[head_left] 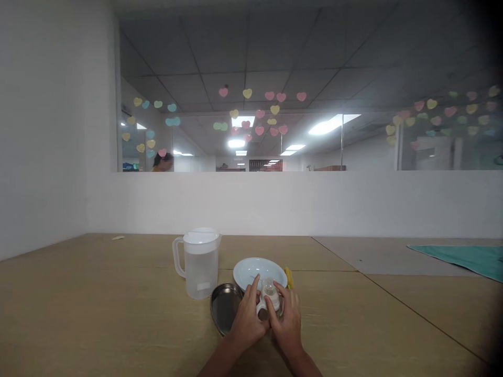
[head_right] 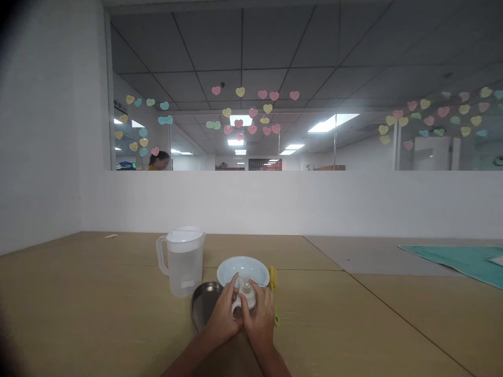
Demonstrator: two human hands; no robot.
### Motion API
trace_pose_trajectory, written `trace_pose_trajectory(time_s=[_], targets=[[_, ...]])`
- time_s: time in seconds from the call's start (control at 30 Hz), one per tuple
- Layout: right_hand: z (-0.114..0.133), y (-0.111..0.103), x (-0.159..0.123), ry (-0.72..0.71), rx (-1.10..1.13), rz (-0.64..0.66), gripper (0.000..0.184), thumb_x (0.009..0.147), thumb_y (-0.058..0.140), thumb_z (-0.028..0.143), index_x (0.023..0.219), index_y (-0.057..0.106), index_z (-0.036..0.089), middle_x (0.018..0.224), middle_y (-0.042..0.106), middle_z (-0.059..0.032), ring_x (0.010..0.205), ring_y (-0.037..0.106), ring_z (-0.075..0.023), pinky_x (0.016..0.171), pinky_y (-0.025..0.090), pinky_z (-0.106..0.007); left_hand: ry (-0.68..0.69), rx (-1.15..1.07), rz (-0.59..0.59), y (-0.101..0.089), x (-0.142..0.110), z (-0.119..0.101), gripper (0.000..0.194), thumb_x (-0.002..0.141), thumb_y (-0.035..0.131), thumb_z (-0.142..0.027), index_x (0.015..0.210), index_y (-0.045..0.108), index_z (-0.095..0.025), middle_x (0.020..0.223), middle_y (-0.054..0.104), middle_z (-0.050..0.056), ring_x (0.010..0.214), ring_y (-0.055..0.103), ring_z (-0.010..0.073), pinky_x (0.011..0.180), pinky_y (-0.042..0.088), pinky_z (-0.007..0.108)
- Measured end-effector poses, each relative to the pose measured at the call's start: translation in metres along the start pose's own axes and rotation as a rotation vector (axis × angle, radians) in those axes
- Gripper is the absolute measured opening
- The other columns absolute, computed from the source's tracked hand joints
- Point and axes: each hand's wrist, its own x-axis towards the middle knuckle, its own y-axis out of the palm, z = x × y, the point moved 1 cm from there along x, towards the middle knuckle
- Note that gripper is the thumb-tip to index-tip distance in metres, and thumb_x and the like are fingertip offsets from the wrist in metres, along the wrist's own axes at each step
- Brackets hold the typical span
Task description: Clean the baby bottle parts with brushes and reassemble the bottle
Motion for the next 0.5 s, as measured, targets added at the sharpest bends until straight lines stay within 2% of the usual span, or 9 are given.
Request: trace_pose_trajectory(time_s=[0.13,0.27,0.4,0.5], targets=[[-0.0014,0.0013,-0.0017,0.152,0.04,-0.004,0.038,0.082,0.053,0.044,0.112,0.051,0.02,0.095,0.059,-0.0084,0.086,0.057,-0.0234,0.076,0.046,-0.038,-0.052,0.002,-0.027,0.0042,-0.0025,0.0009,0.077,0.076,0.054,-0.022,0.142,0.015,-0.013,0.114,0.049,0.012,0.103,0.049,0.0199,0.09,0.042,0.032],[-0.0042,0.0009,-0.001,0.228,0.066,0.038,0.05,0.077,0.057,0.049,0.117,0.048,0.019,0.093,0.059,-0.0076,0.085,0.057,-0.0235,0.077,0.046,-0.038,-0.046,-0.021,-0.027,0.0051,-0.0014,0.0032,0.071,0.072,0.057,-0.02,0.137,0.03,-0.013,0.124,0.048,0.014,0.115,0.045,0.0231,0.099,0.035,0.035],[-0.0058,-0.0009,0.0029,0.246,0.085,0.062,0.05,0.072,0.063,0.049,0.111,0.053,0.019,0.095,0.061,-0.0076,0.09,0.057,-0.0244,0.082,0.046,-0.04,-0.073,-0.026,0.017,0.0006,0.0039,0.0009,0.046,0.066,0.064,-0.02,0.112,0.057,-0.014,0.106,0.061,0.01,0.098,0.054,0.0236,0.089,0.041,0.035],[-0.0076,-0.0022,0.0052,0.325,0.13,0.064,0.047,0.073,0.062,0.049,0.108,0.055,0.018,0.095,0.062,-0.0083,0.091,0.059,-0.0241,0.083,0.046,-0.038,-0.079,-0.045,0.05,-0.0036,0.0071,-0.0039,0.043,0.063,0.07,-0.024,0.104,0.061,-0.015,0.099,0.064,0.007,0.091,0.056,0.0226,0.084,0.042,0.033]])
